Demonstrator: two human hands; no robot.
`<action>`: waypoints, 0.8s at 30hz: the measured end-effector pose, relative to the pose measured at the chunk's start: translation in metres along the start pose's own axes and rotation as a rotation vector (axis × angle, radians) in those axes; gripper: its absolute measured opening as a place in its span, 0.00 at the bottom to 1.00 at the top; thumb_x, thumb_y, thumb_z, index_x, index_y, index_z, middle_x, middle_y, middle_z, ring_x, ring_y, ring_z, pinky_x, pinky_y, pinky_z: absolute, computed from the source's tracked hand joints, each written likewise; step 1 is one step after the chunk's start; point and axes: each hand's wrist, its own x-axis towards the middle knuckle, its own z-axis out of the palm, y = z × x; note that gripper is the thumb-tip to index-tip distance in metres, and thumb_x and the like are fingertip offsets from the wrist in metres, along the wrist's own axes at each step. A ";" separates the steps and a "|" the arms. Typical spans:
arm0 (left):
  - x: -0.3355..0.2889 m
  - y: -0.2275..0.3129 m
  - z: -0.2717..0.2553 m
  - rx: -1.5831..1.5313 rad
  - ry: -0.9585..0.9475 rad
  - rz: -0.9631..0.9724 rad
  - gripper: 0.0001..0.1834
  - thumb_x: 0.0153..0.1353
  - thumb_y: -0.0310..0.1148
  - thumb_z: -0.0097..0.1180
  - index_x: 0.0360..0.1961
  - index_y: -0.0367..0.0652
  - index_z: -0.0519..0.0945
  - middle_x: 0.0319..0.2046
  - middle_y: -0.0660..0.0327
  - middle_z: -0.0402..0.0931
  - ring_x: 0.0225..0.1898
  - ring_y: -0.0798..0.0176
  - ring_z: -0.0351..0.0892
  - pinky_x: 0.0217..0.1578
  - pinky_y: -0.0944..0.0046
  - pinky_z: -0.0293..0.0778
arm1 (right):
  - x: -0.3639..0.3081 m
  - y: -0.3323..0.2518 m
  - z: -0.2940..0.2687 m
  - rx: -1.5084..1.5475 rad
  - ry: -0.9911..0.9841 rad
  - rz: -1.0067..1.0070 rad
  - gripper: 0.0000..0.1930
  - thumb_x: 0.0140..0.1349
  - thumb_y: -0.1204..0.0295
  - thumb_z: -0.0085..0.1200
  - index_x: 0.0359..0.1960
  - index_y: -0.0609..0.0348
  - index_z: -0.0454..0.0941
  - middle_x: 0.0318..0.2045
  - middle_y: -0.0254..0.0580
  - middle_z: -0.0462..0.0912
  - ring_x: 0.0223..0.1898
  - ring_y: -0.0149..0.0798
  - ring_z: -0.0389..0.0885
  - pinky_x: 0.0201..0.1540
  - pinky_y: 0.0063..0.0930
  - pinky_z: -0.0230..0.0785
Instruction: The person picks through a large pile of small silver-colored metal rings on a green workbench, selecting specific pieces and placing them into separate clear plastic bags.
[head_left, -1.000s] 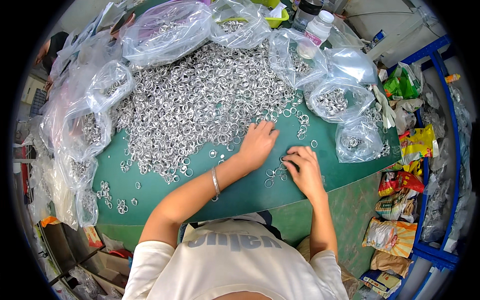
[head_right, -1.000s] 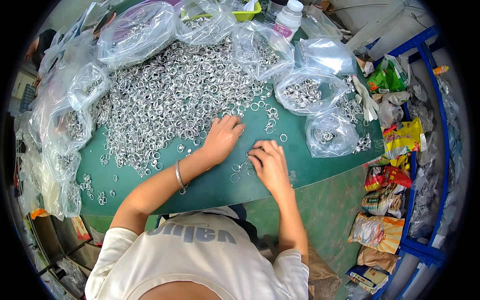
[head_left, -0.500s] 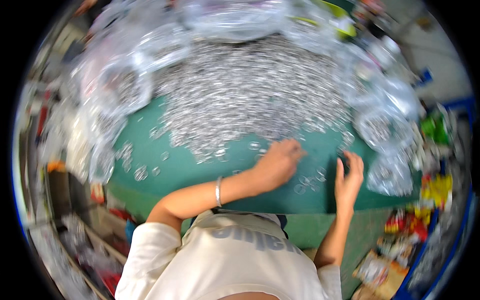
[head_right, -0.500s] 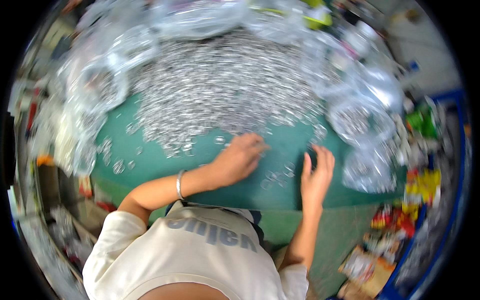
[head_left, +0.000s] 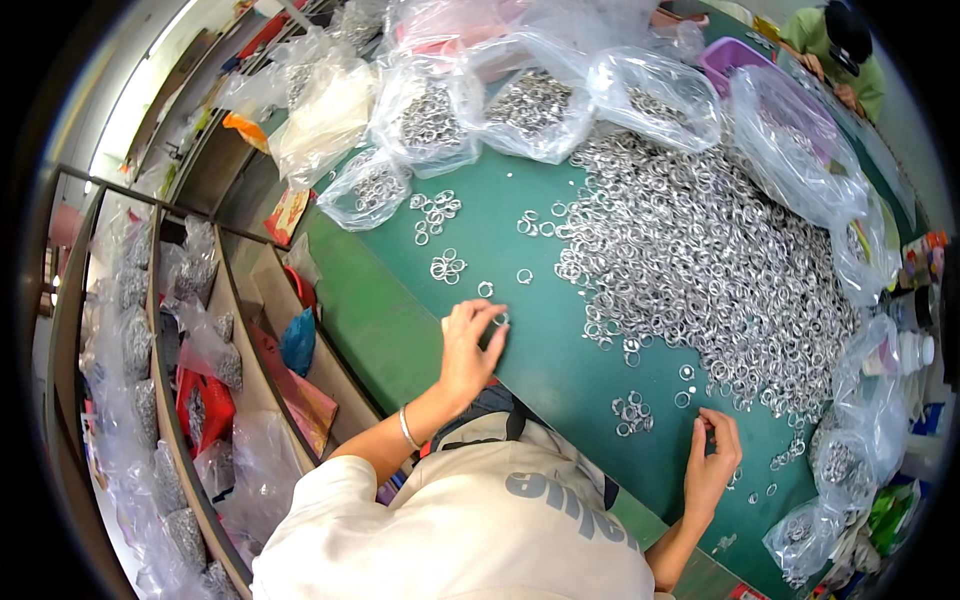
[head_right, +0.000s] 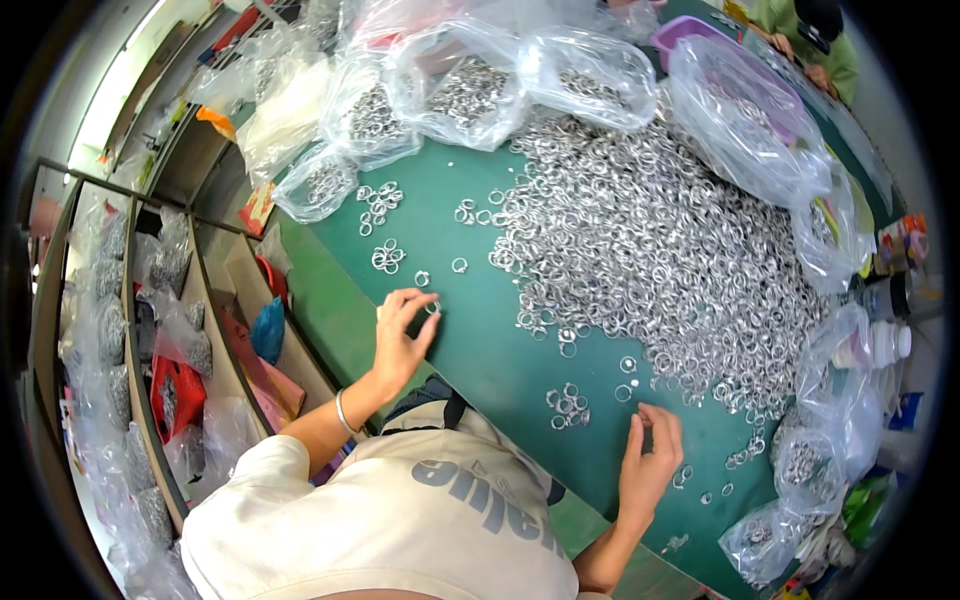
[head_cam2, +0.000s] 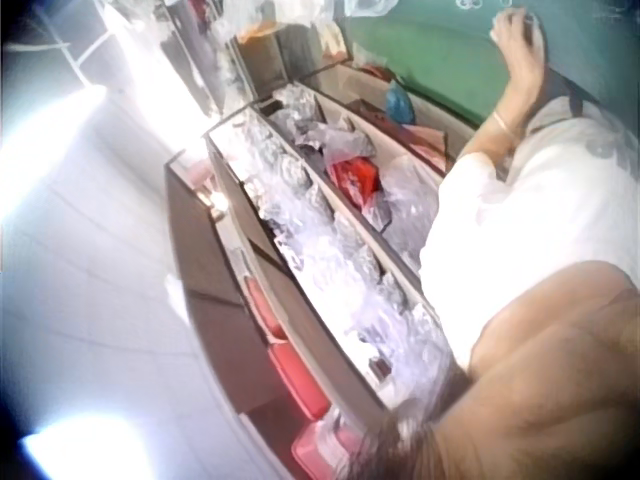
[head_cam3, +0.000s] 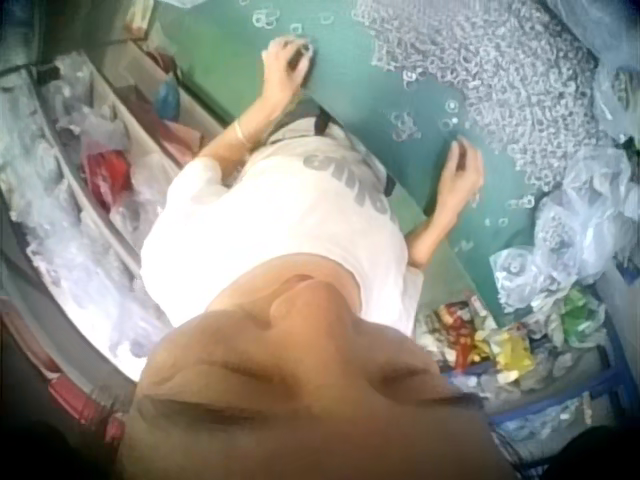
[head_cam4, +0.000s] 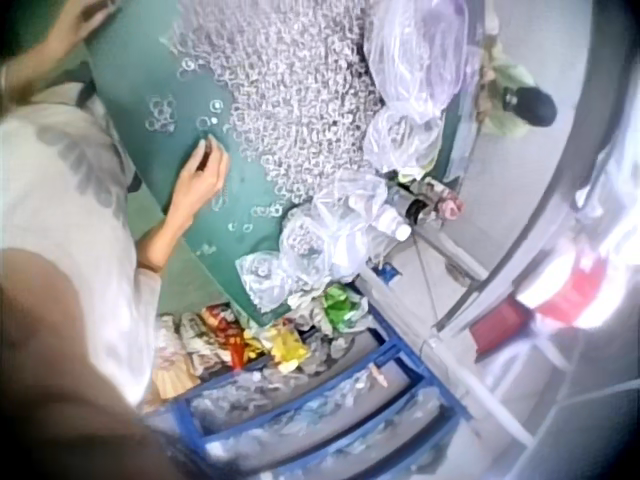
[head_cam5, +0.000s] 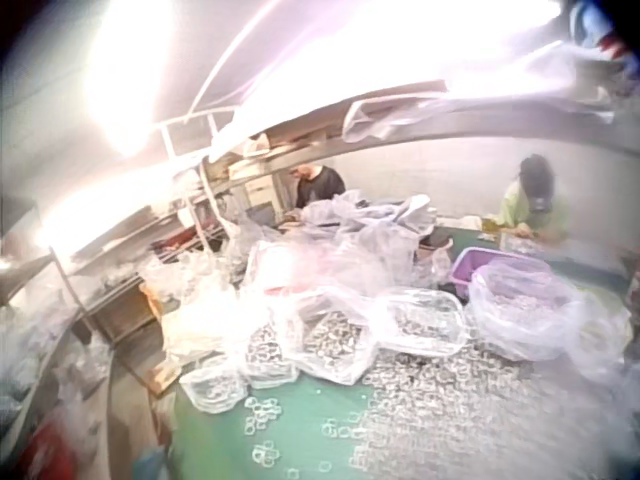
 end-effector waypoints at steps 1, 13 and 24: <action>0.003 -0.010 -0.002 0.004 0.040 -0.024 0.16 0.50 0.23 0.63 0.43 0.44 0.80 0.40 0.58 0.74 0.44 0.55 0.73 0.45 0.60 0.64 | 0.003 -0.004 0.003 0.006 -0.021 -0.008 0.07 0.57 0.83 0.54 0.38 0.68 0.77 0.35 0.46 0.78 0.33 0.41 0.77 0.38 0.31 0.70; 0.072 -0.114 -0.023 -0.081 0.293 -0.039 0.15 0.52 0.21 0.59 0.43 0.41 0.79 0.42 0.55 0.75 0.46 0.53 0.73 0.48 0.58 0.65 | 0.006 -0.036 0.040 -0.048 -0.192 -0.080 0.09 0.55 0.84 0.55 0.39 0.69 0.76 0.34 0.48 0.77 0.32 0.41 0.75 0.38 0.31 0.69; 0.123 -0.108 -0.020 -0.101 0.295 0.074 0.15 0.51 0.19 0.59 0.43 0.38 0.78 0.43 0.51 0.76 0.48 0.47 0.74 0.50 0.54 0.69 | 0.008 -0.036 0.036 -0.172 0.018 0.054 0.09 0.56 0.82 0.56 0.39 0.67 0.77 0.34 0.48 0.78 0.34 0.43 0.75 0.40 0.33 0.69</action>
